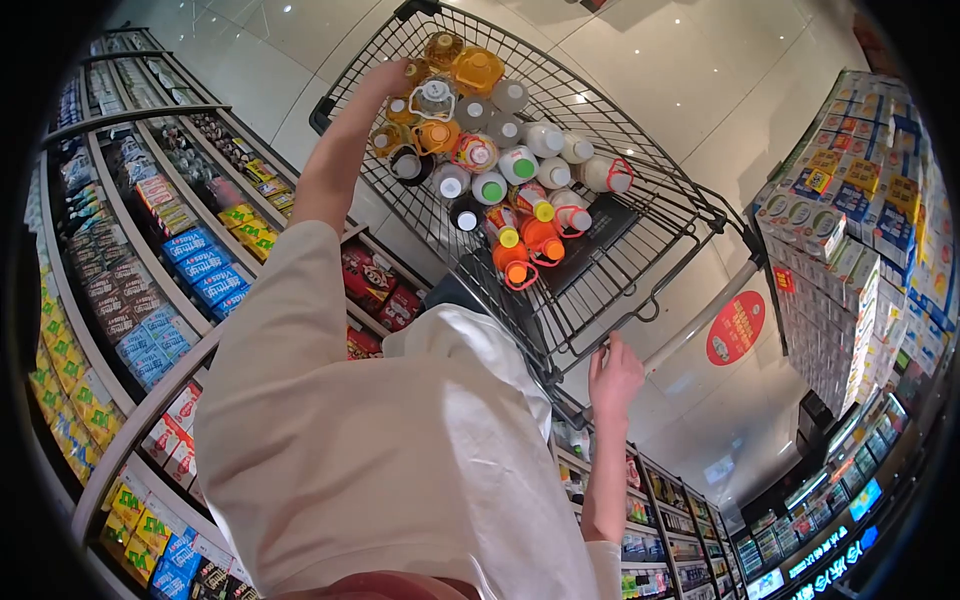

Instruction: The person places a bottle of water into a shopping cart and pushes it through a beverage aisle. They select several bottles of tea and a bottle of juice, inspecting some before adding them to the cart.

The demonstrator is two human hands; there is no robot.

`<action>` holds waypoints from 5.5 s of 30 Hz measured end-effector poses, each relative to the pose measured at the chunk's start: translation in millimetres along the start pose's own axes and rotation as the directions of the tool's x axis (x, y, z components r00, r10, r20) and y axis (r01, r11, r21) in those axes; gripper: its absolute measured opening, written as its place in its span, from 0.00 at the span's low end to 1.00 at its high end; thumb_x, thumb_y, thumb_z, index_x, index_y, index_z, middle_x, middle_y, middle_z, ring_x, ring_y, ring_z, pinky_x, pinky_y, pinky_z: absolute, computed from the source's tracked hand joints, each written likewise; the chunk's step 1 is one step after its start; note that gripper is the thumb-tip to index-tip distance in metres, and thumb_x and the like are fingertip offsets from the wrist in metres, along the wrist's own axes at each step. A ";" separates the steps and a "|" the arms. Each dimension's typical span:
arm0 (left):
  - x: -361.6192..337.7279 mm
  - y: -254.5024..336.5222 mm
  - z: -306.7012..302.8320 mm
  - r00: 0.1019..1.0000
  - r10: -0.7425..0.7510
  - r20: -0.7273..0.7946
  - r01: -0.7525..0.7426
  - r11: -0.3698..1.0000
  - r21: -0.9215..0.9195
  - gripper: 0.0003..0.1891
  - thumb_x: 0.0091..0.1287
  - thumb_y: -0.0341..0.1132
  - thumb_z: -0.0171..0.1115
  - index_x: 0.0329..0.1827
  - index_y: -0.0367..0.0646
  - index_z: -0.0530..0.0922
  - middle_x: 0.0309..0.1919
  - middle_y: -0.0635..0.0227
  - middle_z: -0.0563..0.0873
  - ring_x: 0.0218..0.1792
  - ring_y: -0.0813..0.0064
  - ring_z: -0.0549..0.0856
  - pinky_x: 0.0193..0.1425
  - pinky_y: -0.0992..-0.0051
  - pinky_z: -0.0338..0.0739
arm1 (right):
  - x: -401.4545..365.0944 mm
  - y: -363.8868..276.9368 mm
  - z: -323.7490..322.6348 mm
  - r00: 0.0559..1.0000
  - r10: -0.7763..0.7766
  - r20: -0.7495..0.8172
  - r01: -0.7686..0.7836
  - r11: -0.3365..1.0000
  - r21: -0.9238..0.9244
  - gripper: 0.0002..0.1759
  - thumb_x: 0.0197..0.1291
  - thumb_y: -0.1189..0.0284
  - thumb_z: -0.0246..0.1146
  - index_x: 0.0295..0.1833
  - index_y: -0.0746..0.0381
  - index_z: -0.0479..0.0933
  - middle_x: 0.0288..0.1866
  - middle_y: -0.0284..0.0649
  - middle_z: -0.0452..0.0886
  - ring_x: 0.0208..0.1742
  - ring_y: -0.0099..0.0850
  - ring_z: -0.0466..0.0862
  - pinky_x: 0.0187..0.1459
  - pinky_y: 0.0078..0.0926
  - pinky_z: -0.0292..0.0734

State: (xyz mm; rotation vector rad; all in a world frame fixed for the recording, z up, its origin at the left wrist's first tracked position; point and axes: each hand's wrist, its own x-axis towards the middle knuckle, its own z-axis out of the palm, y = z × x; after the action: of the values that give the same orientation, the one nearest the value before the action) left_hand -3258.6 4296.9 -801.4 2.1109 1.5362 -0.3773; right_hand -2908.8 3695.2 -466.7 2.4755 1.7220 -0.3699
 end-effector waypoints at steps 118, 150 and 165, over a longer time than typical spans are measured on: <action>-485.9 373.1 147.2 0.858 -0.318 -0.404 0.113 0.883 -0.456 0.21 0.79 0.47 0.63 0.70 0.50 0.86 0.57 0.57 0.94 0.64 0.54 0.90 0.88 0.38 0.64 | 21.4 43.2 -16.5 0.606 -0.790 0.095 0.744 0.605 0.285 0.18 0.72 0.62 0.74 0.59 0.61 0.84 0.45 0.44 0.89 0.48 0.48 0.90 0.49 0.50 0.85; -449.6 399.2 140.7 0.910 -0.392 -0.134 0.352 0.903 -0.247 0.19 0.77 0.38 0.67 0.68 0.46 0.84 0.64 0.55 0.90 0.61 0.55 0.93 0.61 0.53 0.89 | 19.7 65.6 -16.8 0.398 -0.909 0.123 0.864 0.417 0.284 0.12 0.76 0.62 0.67 0.49 0.61 0.81 0.41 0.45 0.89 0.46 0.46 0.91 0.50 0.49 0.85; -399.8 384.6 194.1 0.930 -0.359 -0.072 0.350 0.929 -0.117 0.23 0.74 0.38 0.71 0.73 0.51 0.84 0.72 0.65 0.84 0.75 0.56 0.80 0.74 0.46 0.79 | 7.0 66.9 -14.3 0.407 -0.913 0.036 0.857 0.395 0.330 0.13 0.66 0.67 0.76 0.46 0.60 0.80 0.38 0.42 0.85 0.42 0.45 0.88 0.44 0.46 0.84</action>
State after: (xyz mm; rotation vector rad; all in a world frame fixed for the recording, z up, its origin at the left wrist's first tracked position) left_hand -3013.0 3777.5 -677.2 1.7910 1.9556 -0.3195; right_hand -2842.0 3681.1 -458.2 1.2012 2.8994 -0.9489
